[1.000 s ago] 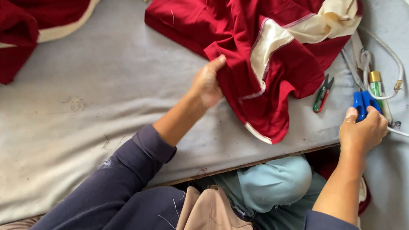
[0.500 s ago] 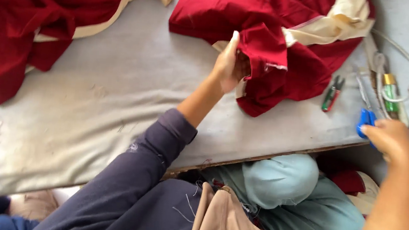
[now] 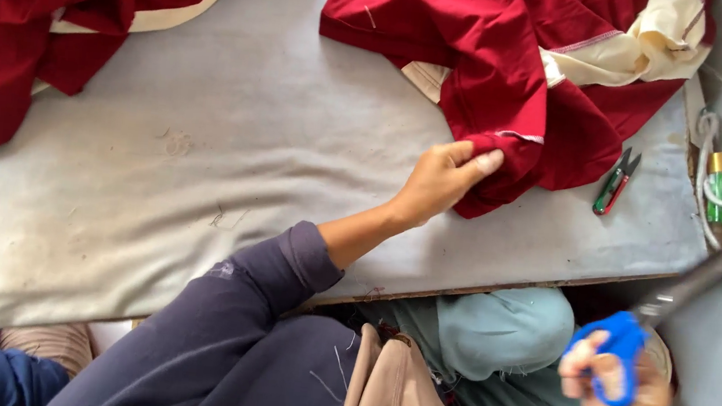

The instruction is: The person uses blue-handled scissors to cut a piece of red fabric with a white border. They hold the fabric with their left hand and carefully snip along the edge, removing a strip of material.

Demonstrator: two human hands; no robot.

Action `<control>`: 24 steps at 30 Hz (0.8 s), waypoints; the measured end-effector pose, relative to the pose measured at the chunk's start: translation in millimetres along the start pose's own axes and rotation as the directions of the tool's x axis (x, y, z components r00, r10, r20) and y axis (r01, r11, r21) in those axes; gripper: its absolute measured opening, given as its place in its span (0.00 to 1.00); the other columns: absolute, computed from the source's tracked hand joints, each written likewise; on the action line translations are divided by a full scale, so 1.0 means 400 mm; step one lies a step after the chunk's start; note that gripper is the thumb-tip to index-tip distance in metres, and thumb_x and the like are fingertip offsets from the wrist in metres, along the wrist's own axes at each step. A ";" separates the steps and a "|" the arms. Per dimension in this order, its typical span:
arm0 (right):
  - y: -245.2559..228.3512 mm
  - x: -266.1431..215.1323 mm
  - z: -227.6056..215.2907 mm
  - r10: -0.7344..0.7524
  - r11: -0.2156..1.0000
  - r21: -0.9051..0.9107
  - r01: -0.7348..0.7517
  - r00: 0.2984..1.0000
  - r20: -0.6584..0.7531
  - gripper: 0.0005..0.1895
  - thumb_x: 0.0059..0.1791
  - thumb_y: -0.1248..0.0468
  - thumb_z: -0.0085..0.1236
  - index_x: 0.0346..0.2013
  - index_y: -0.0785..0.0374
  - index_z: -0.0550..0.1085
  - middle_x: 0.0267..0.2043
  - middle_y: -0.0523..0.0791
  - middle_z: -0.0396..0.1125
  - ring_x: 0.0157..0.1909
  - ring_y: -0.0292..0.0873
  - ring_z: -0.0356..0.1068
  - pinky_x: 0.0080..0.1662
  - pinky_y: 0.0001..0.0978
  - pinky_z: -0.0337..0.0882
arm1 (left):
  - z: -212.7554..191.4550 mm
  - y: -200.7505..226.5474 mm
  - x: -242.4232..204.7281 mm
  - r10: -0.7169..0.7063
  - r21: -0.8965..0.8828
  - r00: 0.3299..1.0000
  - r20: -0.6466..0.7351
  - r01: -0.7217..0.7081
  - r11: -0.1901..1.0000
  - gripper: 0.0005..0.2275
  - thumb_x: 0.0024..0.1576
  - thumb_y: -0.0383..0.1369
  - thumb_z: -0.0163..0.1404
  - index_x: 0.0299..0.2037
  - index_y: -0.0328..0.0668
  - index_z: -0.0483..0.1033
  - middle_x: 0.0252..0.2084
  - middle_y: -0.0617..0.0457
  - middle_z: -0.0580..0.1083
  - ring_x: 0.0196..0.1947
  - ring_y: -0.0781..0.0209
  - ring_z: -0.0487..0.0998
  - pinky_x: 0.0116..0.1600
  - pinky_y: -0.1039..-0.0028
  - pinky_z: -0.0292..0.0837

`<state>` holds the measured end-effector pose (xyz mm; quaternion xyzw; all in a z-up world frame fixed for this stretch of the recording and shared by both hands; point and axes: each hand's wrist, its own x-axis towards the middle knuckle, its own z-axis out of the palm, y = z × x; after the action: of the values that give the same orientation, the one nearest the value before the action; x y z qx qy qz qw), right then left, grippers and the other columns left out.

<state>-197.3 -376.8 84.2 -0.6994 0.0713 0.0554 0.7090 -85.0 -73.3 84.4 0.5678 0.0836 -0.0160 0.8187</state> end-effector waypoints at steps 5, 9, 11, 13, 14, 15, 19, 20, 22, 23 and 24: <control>-0.055 -0.017 0.135 0.129 0.946 -0.298 -0.126 0.992 -0.008 0.20 0.38 0.72 0.54 0.46 0.70 0.69 0.30 0.48 0.60 0.28 0.41 0.61 0.31 0.25 0.62 | 0.014 0.007 0.035 -0.145 -0.320 0.977 0.156 0.189 0.929 0.08 0.54 0.41 0.48 0.32 0.47 0.72 0.29 0.64 0.68 0.30 0.75 0.66 0.33 0.85 0.59; -0.057 0.001 0.191 0.058 0.659 -0.740 -0.132 0.990 -0.125 0.21 0.32 0.63 0.69 0.34 0.64 0.69 0.32 0.43 0.62 0.25 0.35 0.56 0.28 0.24 0.63 | -0.012 0.032 0.026 -0.121 -0.236 0.972 0.203 0.168 0.957 0.05 0.55 0.36 0.47 0.32 0.46 0.72 0.26 0.62 0.71 0.26 0.74 0.68 0.30 0.84 0.60; -0.054 0.002 0.206 -0.091 0.524 -0.851 0.017 0.995 -0.036 0.22 0.32 0.60 0.69 0.35 0.63 0.70 0.31 0.42 0.62 0.28 0.37 0.58 0.31 0.27 0.63 | -0.014 0.027 0.038 -0.103 -0.289 0.968 0.230 0.170 0.942 0.04 0.54 0.35 0.49 0.30 0.46 0.71 0.25 0.62 0.71 0.25 0.75 0.68 0.29 0.84 0.59; -0.049 -0.012 0.205 -0.196 0.346 -0.925 0.159 0.976 0.095 0.24 0.32 0.56 0.69 0.36 0.62 0.71 0.31 0.40 0.62 0.32 0.39 0.61 0.33 0.30 0.64 | -0.012 0.008 0.024 -0.097 -0.353 0.966 0.239 0.180 0.918 0.04 0.53 0.35 0.50 0.28 0.47 0.70 0.25 0.62 0.71 0.24 0.75 0.68 0.28 0.84 0.59; -0.044 -0.010 0.207 -0.242 0.292 -0.938 0.185 0.963 0.115 0.23 0.33 0.55 0.69 0.33 0.63 0.68 0.30 0.40 0.62 0.33 0.40 0.61 0.35 0.33 0.63 | -0.011 0.006 0.025 -0.098 -0.369 0.964 0.246 0.187 0.911 0.03 0.53 0.31 0.49 0.33 0.44 0.71 0.28 0.60 0.73 0.26 0.74 0.71 0.29 0.84 0.62; -0.041 -0.010 0.208 -0.286 0.237 -0.949 0.208 0.949 0.137 0.24 0.34 0.55 0.70 0.30 0.64 0.65 0.29 0.41 0.61 0.34 0.42 0.61 0.37 0.37 0.62 | -0.008 0.007 0.025 -0.099 -0.384 0.963 0.252 0.193 0.903 0.05 0.53 0.28 0.48 0.38 0.40 0.72 0.31 0.57 0.75 0.29 0.72 0.73 0.30 0.83 0.64; -0.027 -0.009 0.185 -0.358 0.196 -0.953 0.232 0.922 0.150 0.25 0.36 0.55 0.70 0.35 0.66 0.67 0.29 0.41 0.62 0.34 0.41 0.62 0.36 0.37 0.64 | -0.005 0.021 0.012 -0.141 -0.375 0.951 0.276 0.242 0.895 0.08 0.53 0.25 0.46 0.42 0.38 0.72 0.33 0.54 0.75 0.29 0.69 0.74 0.33 0.81 0.67; -0.029 -0.009 0.186 -0.379 0.174 -0.958 0.229 0.913 0.150 0.26 0.36 0.55 0.70 0.36 0.67 0.68 0.29 0.41 0.62 0.34 0.41 0.63 0.36 0.37 0.65 | -0.005 0.022 0.012 -0.114 -0.351 0.955 0.274 0.210 0.913 0.06 0.53 0.25 0.45 0.38 0.39 0.72 0.31 0.56 0.74 0.27 0.71 0.71 0.31 0.82 0.64; -0.030 -0.012 0.184 -0.402 0.152 -0.962 0.225 0.903 0.148 0.27 0.37 0.54 0.70 0.38 0.68 0.68 0.29 0.41 0.62 0.34 0.40 0.63 0.35 0.37 0.65 | -0.002 0.027 0.006 -0.085 -0.324 0.958 0.274 0.175 0.930 0.04 0.52 0.25 0.45 0.33 0.40 0.72 0.28 0.58 0.73 0.25 0.73 0.69 0.30 0.84 0.60; -0.029 -0.013 0.182 -0.432 0.124 -0.961 0.247 0.885 0.171 0.28 0.37 0.54 0.71 0.39 0.68 0.69 0.30 0.42 0.63 0.35 0.40 0.64 0.34 0.35 0.66 | 0.001 0.031 0.001 -0.052 -0.376 0.948 0.315 0.175 0.910 0.05 0.53 0.25 0.44 0.37 0.39 0.72 0.30 0.58 0.72 0.28 0.71 0.69 0.31 0.82 0.63; -0.027 -0.014 0.179 -0.463 0.097 -0.959 0.267 0.865 0.194 0.29 0.37 0.54 0.72 0.41 0.69 0.69 0.32 0.43 0.64 0.35 0.39 0.65 0.34 0.34 0.66 | 0.004 0.036 -0.005 -0.016 -0.425 0.935 0.354 0.176 0.888 0.08 0.53 0.24 0.43 0.41 0.37 0.71 0.33 0.57 0.72 0.31 0.70 0.69 0.33 0.80 0.66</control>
<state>-199.2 -305.2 96.9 -0.9800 -0.0999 -0.1450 0.0932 -84.9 -69.8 98.6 0.3467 -0.0295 -0.1352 0.9277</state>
